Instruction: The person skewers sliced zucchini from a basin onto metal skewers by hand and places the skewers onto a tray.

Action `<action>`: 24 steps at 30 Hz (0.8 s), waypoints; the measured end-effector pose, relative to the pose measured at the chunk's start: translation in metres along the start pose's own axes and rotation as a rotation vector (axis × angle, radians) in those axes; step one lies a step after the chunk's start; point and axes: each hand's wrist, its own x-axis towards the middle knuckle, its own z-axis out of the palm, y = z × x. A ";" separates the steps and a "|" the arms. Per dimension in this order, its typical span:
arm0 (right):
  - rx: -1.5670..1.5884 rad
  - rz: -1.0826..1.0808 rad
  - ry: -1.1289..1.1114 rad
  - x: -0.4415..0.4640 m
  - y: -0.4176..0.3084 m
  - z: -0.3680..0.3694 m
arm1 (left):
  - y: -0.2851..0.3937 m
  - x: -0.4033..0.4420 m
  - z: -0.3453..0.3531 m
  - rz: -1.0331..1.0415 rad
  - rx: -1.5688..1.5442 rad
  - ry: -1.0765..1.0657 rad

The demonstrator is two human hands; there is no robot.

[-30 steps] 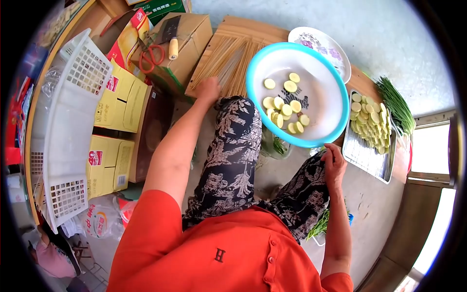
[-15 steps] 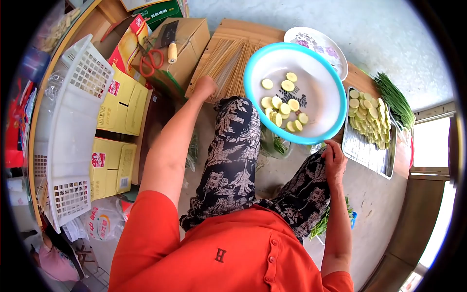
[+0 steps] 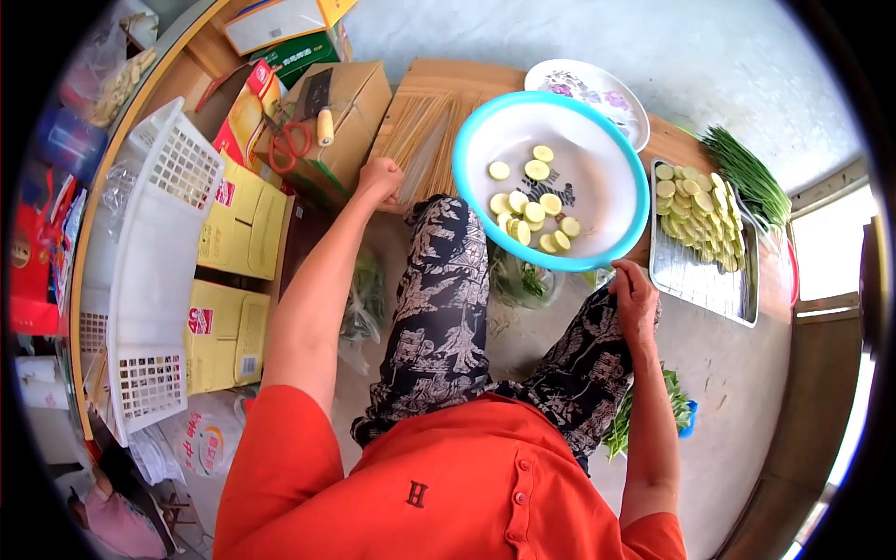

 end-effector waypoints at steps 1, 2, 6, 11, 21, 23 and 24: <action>0.016 0.025 0.002 0.000 -0.003 -0.001 | 0.009 -0.004 -0.001 0.015 0.008 -0.009; 0.016 0.040 0.020 0.001 -0.008 -0.003 | 0.023 -0.014 -0.003 0.126 -0.151 -0.087; 0.340 0.186 -0.064 0.018 -0.032 -0.008 | 0.106 -0.086 -0.001 0.369 -0.307 -0.444; 0.992 0.325 -0.029 0.046 -0.054 -0.005 | 0.149 -0.154 0.054 0.457 -0.051 -0.728; 1.367 0.357 0.026 0.040 0.015 -0.014 | 0.161 -0.122 0.111 0.492 0.153 -0.739; 1.398 0.307 0.021 0.039 0.021 -0.019 | 0.160 -0.085 0.133 0.530 0.207 -0.644; 1.401 0.308 0.024 0.038 0.021 -0.020 | 0.157 -0.068 0.144 0.646 0.319 -0.531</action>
